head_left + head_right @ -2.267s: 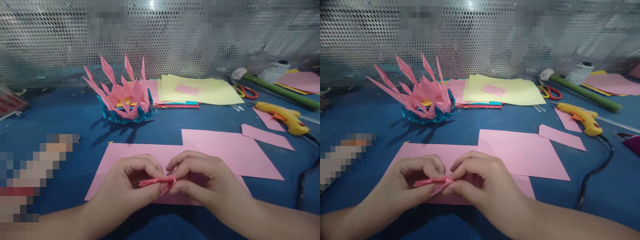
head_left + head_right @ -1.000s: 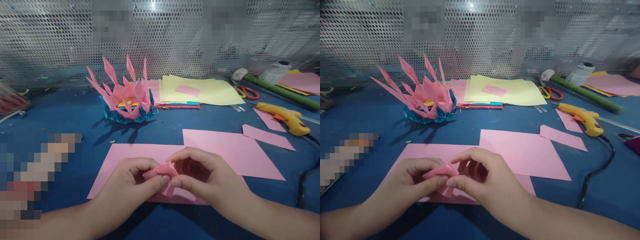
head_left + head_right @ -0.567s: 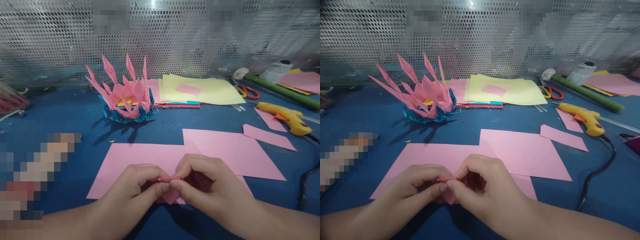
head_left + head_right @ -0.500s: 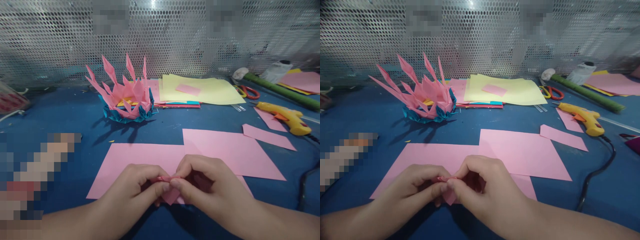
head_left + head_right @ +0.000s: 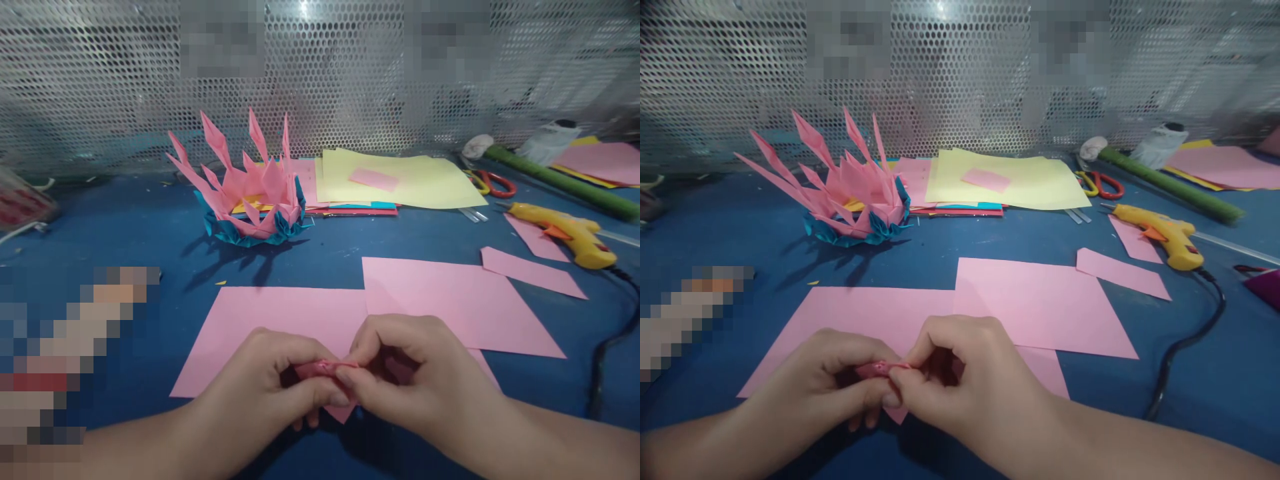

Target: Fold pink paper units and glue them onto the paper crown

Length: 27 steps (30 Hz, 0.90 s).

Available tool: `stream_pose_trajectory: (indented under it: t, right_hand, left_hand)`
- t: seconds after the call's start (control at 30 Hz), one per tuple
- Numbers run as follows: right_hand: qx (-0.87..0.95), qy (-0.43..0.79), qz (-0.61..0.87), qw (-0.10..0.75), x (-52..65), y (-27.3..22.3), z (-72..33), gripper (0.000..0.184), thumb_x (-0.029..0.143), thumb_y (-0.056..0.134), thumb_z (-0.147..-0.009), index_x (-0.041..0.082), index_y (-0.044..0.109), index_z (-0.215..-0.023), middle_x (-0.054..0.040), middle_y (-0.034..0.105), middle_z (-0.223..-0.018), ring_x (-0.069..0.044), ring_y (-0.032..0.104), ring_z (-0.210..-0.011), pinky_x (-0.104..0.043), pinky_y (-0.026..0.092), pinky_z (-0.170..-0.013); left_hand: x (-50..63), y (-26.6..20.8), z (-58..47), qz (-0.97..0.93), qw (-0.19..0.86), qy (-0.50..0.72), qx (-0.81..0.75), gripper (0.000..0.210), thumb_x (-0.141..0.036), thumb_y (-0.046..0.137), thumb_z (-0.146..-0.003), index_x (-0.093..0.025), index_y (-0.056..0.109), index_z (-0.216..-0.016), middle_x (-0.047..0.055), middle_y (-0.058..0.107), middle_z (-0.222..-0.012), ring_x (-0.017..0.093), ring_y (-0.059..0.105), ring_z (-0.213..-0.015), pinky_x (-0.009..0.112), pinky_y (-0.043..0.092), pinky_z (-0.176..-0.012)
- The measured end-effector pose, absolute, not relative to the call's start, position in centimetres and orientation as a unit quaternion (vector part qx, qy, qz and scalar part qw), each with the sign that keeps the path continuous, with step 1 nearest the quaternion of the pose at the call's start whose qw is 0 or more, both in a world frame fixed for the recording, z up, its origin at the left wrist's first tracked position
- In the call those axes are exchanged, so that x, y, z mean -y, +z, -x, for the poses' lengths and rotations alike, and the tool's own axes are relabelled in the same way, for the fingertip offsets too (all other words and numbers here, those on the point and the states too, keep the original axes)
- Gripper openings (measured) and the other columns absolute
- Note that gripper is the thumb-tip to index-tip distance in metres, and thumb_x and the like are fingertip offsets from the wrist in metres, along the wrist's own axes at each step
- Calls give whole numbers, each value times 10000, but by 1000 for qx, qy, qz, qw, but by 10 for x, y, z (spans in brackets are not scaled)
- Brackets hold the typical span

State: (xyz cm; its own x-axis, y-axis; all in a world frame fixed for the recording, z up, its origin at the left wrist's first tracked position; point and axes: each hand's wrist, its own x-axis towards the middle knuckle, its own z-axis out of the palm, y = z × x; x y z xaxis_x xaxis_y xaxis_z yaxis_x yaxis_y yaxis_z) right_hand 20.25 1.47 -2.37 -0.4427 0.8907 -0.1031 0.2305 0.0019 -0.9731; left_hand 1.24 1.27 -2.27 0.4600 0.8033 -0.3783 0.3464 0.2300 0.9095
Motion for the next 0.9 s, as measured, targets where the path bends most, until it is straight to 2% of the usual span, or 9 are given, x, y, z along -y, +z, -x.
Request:
stream_pose_trajectory:
  t: [0.1,0.23,0.37,0.53,0.63,0.73,0.83,0.9]
  right_hand:
    - [666,525,440,296,-13,-20,-202,191,270,648,-796,157,620,-644,-43,684,-565,-101,515,-475,-184,371,-437]
    - [716,486,414,284,-11,-18,-203,217,242,595,-839,156,636,-644,-40,683,-582,-114,544,-505,-209,398,-478]
    - [702,508,413,281,-11,-20,-206,218,238,584,-875,172,659,-681,-23,687,-607,-125,580,-541,-222,436,-519]
    - [674,528,437,277,-11,-23,-206,188,263,611,-876,181,648,-711,-18,681,-646,-132,596,-572,-207,458,-509]
    - [686,529,412,282,-13,-24,-206,152,252,595,-901,190,653,-775,-9,699,-679,-116,612,-579,-180,474,-517]
    - [713,512,362,313,-16,-24,-207,111,203,559,-933,206,669,-944,-13,749,-830,-110,683,-693,-161,519,-616]
    - [747,466,334,336,-19,-24,-209,193,120,529,-932,222,674,-1009,3,763,-911,-95,700,-784,-141,519,-700]
    - [757,442,337,343,-21,-23,-211,234,75,519,-916,230,673,-1002,22,760,-911,-80,688,-782,-128,507,-709]
  left_hand:
    - [-12,-20,-13,-641,570,179,-482,243,-289,585,-843,-166,697,-667,-30,611,-580,107,518,-545,195,394,-523]
    - [-10,-18,-12,-664,568,162,-458,314,-339,552,-889,-168,662,-649,-24,603,-605,124,517,-594,212,381,-562]
    - [-11,-19,-11,-664,577,170,-445,337,-368,550,-901,-172,636,-641,-31,572,-607,125,510,-602,216,382,-572]
    - [-11,-23,-8,-666,564,185,-452,381,-394,524,-921,-179,595,-616,-53,514,-553,100,459,-529,199,340,-506]
    - [-10,-23,-9,-627,589,180,-478,355,-403,589,-883,-177,621,-611,-56,533,-508,82,457,-462,183,342,-466]
    - [-11,-22,-11,-583,609,199,-500,245,-344,700,-802,-179,646,-628,-68,558,-485,63,438,-420,161,347,-431]
    - [-14,-20,-12,-541,628,259,-496,102,-212,758,-735,-190,680,-673,-69,635,-552,64,519,-480,135,411,-469]
    - [-16,-19,-13,-508,652,290,-481,108,-148,796,-687,-205,709,-719,-69,675,-617,81,584,-562,140,473,-538]
